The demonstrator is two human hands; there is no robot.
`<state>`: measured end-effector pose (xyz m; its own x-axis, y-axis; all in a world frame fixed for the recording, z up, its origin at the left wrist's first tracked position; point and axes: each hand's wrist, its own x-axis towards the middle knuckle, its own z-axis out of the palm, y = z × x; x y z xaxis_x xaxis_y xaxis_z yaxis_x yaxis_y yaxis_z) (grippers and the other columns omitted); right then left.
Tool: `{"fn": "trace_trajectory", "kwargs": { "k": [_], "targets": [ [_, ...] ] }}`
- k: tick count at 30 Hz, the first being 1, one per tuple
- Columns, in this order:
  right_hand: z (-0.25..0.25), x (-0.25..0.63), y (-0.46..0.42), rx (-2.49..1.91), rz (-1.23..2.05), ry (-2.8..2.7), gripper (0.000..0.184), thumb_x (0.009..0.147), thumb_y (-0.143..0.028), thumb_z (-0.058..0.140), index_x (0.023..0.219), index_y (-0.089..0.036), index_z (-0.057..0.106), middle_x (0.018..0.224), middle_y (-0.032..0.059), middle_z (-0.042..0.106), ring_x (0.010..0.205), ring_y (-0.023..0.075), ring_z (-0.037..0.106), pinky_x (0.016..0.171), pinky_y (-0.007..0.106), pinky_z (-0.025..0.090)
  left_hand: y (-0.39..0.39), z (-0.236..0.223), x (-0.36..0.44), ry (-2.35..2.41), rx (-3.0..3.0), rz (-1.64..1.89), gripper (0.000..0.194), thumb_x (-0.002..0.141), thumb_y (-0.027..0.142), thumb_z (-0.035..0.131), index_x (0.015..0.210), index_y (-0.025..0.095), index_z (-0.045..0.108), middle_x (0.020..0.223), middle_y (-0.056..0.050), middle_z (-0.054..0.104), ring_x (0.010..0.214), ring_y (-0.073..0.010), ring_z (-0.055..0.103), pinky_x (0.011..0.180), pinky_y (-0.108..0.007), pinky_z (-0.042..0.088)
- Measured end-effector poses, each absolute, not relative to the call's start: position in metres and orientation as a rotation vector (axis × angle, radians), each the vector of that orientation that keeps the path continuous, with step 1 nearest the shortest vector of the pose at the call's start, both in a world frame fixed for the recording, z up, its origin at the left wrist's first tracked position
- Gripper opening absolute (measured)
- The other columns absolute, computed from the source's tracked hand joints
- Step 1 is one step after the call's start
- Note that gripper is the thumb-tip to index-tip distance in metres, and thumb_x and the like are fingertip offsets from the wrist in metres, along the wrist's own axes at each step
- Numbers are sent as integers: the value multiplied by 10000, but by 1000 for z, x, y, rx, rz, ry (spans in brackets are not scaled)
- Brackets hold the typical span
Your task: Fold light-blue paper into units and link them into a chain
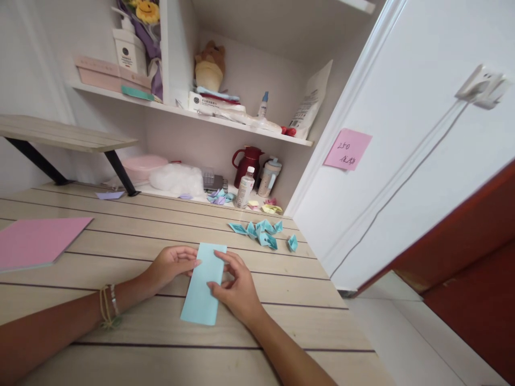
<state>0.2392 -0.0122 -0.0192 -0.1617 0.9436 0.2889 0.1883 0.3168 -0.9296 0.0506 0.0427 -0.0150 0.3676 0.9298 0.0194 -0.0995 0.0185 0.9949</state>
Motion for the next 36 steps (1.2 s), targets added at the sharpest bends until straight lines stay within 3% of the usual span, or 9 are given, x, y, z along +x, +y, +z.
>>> {"fn": "trace_trajectory", "kwargs": {
  "k": [36],
  "targets": [
    [-20,238,-13,-1049,994,-1522,560,618,-171,661,1151,-280,529,1157,65,427,875,181,527,478,192,467,44,-17,51,889,1249,951,304,608,270,724,869,122,675,705,-49,706,607,-140,634,550,-232,523]
  ]
}}
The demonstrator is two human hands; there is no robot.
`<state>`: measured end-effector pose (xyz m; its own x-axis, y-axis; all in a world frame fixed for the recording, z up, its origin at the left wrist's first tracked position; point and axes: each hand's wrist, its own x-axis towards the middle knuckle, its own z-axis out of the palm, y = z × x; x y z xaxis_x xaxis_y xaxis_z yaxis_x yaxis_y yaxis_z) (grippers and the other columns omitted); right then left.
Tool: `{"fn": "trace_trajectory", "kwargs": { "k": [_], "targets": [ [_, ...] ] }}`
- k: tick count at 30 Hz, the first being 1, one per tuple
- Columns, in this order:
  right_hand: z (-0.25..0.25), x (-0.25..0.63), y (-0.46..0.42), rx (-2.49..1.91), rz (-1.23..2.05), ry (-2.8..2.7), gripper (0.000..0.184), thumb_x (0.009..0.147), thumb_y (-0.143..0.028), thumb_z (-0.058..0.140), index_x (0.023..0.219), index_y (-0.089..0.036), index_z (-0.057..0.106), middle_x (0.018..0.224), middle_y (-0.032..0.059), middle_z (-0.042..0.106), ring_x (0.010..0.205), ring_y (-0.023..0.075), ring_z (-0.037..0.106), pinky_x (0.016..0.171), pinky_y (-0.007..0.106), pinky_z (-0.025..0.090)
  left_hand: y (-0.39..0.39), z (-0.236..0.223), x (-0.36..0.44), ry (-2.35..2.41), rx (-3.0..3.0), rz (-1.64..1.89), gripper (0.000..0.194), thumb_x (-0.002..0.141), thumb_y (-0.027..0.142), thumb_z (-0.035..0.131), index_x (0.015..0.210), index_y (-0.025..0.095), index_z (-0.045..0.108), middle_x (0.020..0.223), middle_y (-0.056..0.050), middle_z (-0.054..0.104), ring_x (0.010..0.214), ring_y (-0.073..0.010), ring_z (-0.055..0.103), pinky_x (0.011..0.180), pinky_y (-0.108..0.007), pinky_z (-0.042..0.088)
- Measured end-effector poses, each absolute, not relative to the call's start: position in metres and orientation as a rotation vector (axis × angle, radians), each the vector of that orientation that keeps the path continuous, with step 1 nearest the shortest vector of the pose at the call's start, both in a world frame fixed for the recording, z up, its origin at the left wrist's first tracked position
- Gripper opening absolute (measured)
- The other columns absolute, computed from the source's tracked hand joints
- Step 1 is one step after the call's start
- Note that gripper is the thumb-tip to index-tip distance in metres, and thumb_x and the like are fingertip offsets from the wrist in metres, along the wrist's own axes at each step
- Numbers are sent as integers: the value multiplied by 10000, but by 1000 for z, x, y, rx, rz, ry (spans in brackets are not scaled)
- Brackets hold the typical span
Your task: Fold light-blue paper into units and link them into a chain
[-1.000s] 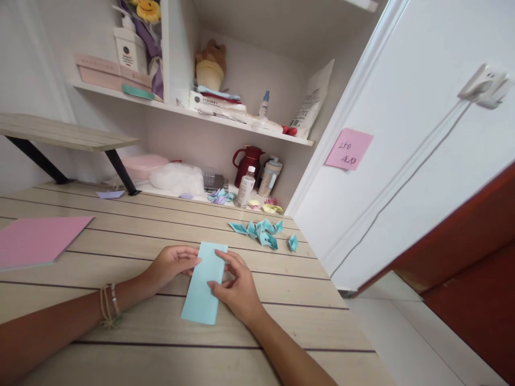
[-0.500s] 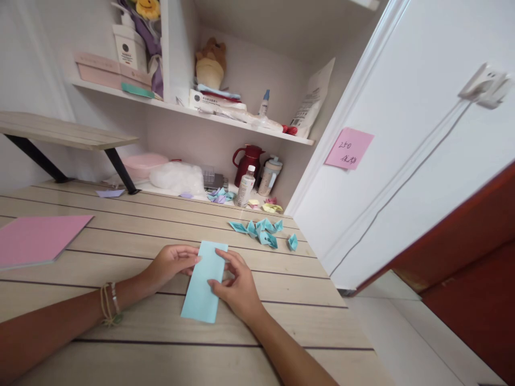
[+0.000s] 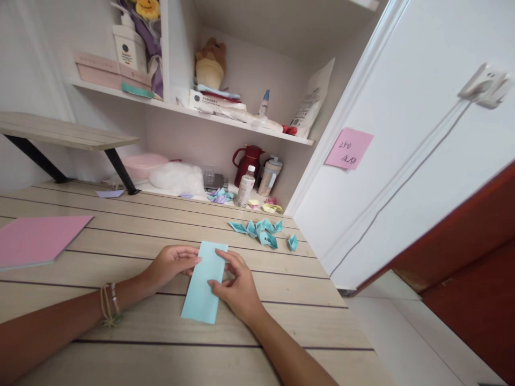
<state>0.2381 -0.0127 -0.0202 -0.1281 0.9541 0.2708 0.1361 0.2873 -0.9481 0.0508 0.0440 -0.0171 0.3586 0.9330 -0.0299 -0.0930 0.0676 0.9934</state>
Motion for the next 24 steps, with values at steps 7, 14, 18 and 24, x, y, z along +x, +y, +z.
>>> {"fn": "trace_trajectory", "kwargs": {
  "k": [7,14,18,24],
  "targets": [
    [-20,238,-12,-1050,1000,-1515,563,616,-192,672,1152,-288,530,1163,65,424,875,185,529,470,194,466,44,-19,51,877,1252,957,285,614,271,721,860,133,678,735,-46,707,617,-133,633,551,-221,522],
    [-22,238,-12,-1063,994,-1504,566,609,-204,680,1149,-288,533,1183,67,411,908,197,514,487,207,485,45,-19,52,908,1242,977,294,594,273,729,841,124,674,698,-48,702,605,-144,634,536,-229,520],
    [-21,238,-12,-1061,998,-1497,567,605,-221,686,1149,-288,539,1185,73,421,899,197,517,490,215,493,44,-17,52,906,1244,973,305,594,271,727,851,118,671,687,-49,699,601,-143,634,533,-227,521],
    [-19,237,-13,-1064,1007,-1493,567,608,-209,685,1150,-289,536,1182,68,424,907,196,520,501,213,496,42,-15,52,915,1259,972,287,607,275,718,847,124,675,691,-53,703,612,-150,637,547,-236,526]
  ]
}}
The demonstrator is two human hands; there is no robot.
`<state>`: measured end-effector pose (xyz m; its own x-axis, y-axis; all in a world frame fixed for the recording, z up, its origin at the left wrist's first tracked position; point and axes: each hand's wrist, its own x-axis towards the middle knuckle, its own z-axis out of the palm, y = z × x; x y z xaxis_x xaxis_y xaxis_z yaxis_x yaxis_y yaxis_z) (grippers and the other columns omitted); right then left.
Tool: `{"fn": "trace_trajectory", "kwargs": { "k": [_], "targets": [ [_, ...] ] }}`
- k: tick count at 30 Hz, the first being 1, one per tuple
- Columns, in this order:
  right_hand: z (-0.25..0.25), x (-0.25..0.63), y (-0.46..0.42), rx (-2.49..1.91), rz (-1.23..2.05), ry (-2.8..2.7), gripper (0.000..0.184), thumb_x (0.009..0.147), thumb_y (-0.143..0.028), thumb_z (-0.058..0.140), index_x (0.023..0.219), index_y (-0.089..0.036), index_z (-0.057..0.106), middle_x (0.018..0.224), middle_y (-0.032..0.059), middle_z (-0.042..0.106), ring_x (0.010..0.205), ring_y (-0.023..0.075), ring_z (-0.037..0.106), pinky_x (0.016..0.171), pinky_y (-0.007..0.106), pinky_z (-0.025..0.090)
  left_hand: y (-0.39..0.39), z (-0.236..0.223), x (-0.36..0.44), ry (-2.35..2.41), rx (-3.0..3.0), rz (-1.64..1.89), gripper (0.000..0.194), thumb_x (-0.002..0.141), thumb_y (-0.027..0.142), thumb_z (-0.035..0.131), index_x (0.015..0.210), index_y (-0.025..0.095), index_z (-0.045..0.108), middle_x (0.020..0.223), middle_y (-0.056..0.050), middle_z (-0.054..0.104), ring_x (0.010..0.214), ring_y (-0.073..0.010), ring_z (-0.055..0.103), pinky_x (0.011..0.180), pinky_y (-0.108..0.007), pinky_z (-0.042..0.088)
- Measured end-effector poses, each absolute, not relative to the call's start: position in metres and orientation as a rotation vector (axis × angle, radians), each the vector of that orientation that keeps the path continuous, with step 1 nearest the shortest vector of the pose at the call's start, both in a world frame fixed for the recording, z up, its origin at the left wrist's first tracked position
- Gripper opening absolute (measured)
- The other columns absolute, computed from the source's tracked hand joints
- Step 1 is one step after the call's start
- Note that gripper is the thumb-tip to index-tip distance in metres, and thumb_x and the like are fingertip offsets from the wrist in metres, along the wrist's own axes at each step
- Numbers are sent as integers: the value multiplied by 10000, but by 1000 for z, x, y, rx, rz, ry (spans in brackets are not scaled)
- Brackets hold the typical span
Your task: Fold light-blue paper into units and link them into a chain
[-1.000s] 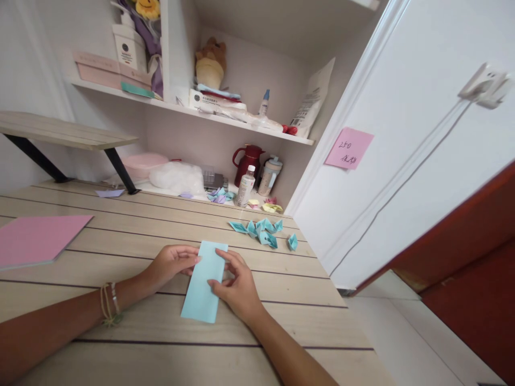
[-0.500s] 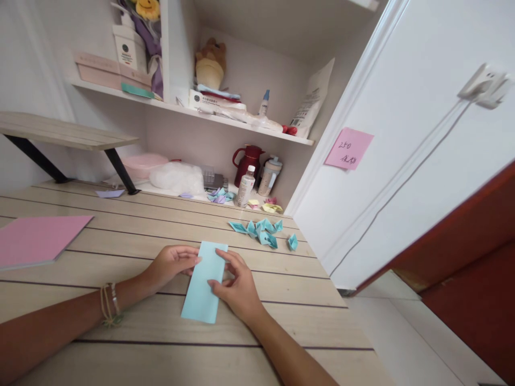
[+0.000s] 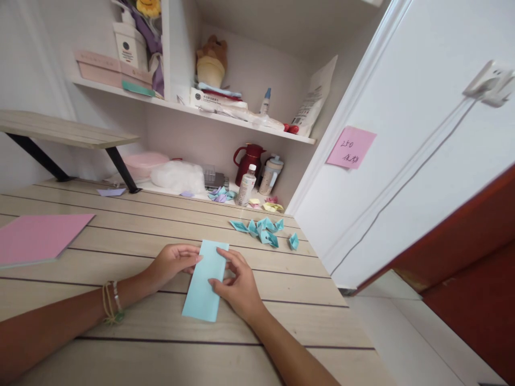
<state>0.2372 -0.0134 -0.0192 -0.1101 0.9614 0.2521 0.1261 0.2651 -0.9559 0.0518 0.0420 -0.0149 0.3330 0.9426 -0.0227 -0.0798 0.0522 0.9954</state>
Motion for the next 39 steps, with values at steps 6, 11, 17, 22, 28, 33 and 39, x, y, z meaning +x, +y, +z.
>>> {"fn": "trace_trajectory", "kwargs": {
  "k": [6,11,17,22,28,33,39],
  "targets": [
    [-18,237,-14,-1066,1028,-1478,559,605,-208,687,1140,-285,543,1177,59,424,909,195,519,499,211,489,43,-17,51,924,1267,975,300,598,275,724,850,120,677,704,-63,707,622,-165,643,559,-260,535],
    [-19,237,-14,-1068,1029,-1488,555,614,-197,682,1142,-286,537,1178,59,419,921,198,512,503,209,485,43,-15,52,928,1268,966,308,604,282,720,862,120,674,717,-64,707,625,-162,643,567,-260,535],
    [-20,238,-13,-1057,1017,-1498,561,619,-188,684,1149,-285,530,1180,62,415,908,190,517,491,196,479,43,-16,52,904,1266,959,293,612,273,713,857,116,673,707,-60,704,608,-151,636,552,-244,528],
    [-21,238,-12,-1060,1016,-1494,556,618,-205,682,1148,-284,533,1171,62,417,910,187,517,497,196,486,43,-18,52,897,1271,969,280,615,275,713,847,123,675,707,-57,704,609,-148,633,546,-234,520],
    [-18,237,-13,-1025,1091,-1397,557,622,-260,698,1146,-267,507,1144,68,478,827,166,553,537,230,491,41,-14,52,916,1277,986,300,609,280,714,855,114,671,690,-60,703,595,-152,631,543,-244,515],
    [-15,237,-12,-1005,1243,-1176,614,657,-313,689,1187,-254,385,863,29,607,643,131,580,584,269,484,43,-15,51,923,1293,998,324,607,287,711,877,112,668,690,-63,704,603,-158,635,546,-251,509],
    [-19,238,-8,-1076,1273,-1077,542,614,-307,727,1065,-203,444,640,-19,600,533,105,519,520,233,436,43,-15,51,912,1321,1007,313,638,289,691,896,113,668,746,-74,714,636,-159,641,572,-249,510]
  ]
}}
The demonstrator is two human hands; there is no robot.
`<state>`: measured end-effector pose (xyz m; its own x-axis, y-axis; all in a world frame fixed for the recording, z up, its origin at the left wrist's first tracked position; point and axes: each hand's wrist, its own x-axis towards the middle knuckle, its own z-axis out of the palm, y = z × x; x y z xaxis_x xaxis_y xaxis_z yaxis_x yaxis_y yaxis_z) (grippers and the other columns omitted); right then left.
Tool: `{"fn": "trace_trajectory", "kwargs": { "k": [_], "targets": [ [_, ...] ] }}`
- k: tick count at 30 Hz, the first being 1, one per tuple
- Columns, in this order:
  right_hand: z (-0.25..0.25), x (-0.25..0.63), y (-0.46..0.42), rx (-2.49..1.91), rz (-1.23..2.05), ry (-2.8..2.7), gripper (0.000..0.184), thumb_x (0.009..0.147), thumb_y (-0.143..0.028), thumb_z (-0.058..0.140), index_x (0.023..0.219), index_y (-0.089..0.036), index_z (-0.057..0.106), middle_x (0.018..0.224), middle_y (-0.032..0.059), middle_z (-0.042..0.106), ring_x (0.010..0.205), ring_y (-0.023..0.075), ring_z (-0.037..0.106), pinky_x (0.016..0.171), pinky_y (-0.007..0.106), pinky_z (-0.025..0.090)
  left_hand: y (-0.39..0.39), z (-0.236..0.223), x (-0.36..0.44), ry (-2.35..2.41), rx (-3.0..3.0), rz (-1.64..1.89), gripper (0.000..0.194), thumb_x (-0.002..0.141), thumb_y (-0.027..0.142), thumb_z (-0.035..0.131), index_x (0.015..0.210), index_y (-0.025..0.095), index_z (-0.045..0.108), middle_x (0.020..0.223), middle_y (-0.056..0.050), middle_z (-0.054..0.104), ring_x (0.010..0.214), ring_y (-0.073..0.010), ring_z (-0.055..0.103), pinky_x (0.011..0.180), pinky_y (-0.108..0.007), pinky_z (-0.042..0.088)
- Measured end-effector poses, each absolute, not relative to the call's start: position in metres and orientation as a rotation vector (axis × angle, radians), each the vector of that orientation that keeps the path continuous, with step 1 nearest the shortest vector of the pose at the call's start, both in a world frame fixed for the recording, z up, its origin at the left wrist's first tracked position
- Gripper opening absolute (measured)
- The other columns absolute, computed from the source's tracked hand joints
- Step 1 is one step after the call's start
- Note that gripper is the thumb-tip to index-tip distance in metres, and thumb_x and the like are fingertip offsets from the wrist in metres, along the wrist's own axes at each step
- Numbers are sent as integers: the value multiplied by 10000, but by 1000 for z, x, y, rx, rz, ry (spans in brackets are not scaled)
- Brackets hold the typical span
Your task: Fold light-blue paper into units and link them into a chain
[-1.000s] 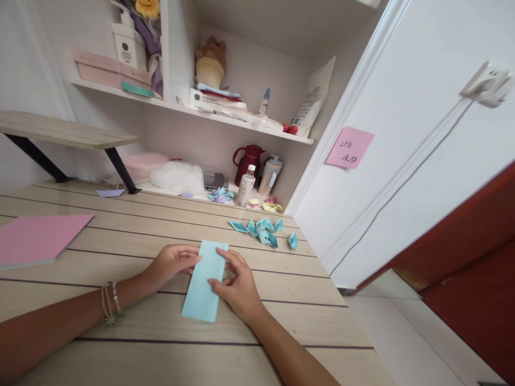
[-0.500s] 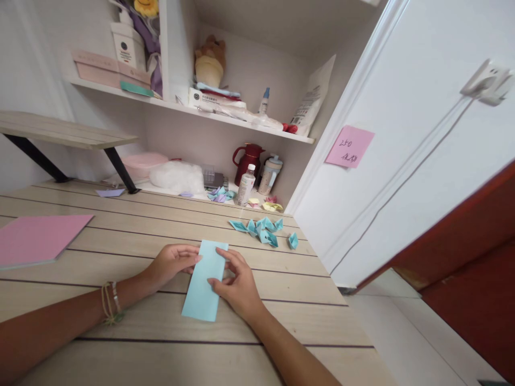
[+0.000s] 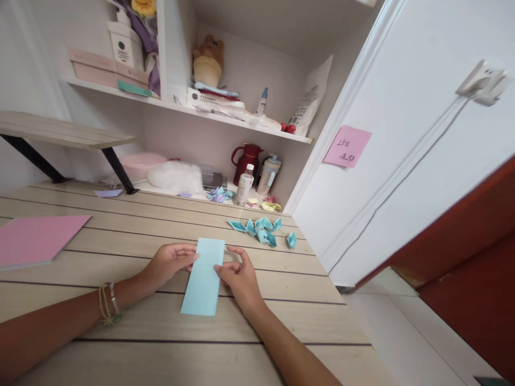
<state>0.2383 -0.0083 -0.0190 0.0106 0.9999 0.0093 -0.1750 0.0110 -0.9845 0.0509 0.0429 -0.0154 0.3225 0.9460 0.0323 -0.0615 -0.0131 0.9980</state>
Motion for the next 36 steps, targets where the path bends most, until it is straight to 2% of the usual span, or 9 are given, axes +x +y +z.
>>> {"fn": "trace_trajectory", "kwargs": {
  "k": [6,11,15,18,24,27,30,32,36],
  "targets": [
    [-19,238,-7,-1090,1286,-1029,507,546,-344,760,956,-186,509,567,-44,570,482,102,495,485,232,422,40,-12,53,944,1305,1011,300,626,288,693,877,125,673,815,-82,720,674,-178,655,597,-264,516],
    [-13,238,-9,-1101,1361,-1032,440,554,-357,757,912,-158,594,590,-19,606,570,132,564,575,258,454,41,-13,53,913,1317,1028,265,636,276,687,862,139,680,803,-67,722,664,-165,651,596,-251,509],
    [-11,238,-11,-1050,1441,-1058,464,583,-368,741,970,-149,608,637,8,646,642,168,608,648,302,468,40,-13,53,897,1326,1030,275,635,268,690,875,135,676,790,-67,721,665,-167,650,598,-256,509],
    [-12,238,-12,-1075,1417,-1049,443,586,-360,744,951,-141,623,650,19,656,631,159,602,615,281,467,40,-13,54,904,1322,1018,270,638,268,687,874,136,674,798,-68,721,667,-166,650,602,-258,511],
    [-8,236,-13,-1200,1419,-1009,290,543,-348,769,703,-131,662,586,17,646,529,110,564,546,233,462,43,-17,53,925,1327,1044,292,615,276,705,868,133,669,788,-67,719,689,-183,655,626,-271,514],
    [-7,234,-14,-1217,1400,-985,283,537,-340,773,687,-126,664,553,12,637,506,105,560,535,227,464,44,-15,52,926,1293,1004,358,616,281,709,927,116,647,758,-72,714,704,-190,657,639,-279,514],
    [-8,235,-14,-1194,1379,-986,301,533,-347,774,701,-121,668,568,21,648,523,115,572,544,231,469,43,-11,51,905,1262,906,417,642,312,690,1001,114,619,840,-95,709,744,-202,659,670,-305,516],
    [-10,236,-13,-1172,1373,-990,320,534,-358,772,722,-118,671,602,35,664,557,132,591,568,241,477,44,-9,50,883,1286,826,386,642,341,685,949,113,637,839,-99,708,739,-208,660,671,-315,516],
    [-12,238,-11,-1117,1403,-1003,373,552,-360,764,824,-124,670,622,36,671,617,158,617,615,255,488,46,-13,48,878,1376,703,283,620,381,690,688,110,644,680,-75,699,629,-187,650,590,-281,507]
  ]
}}
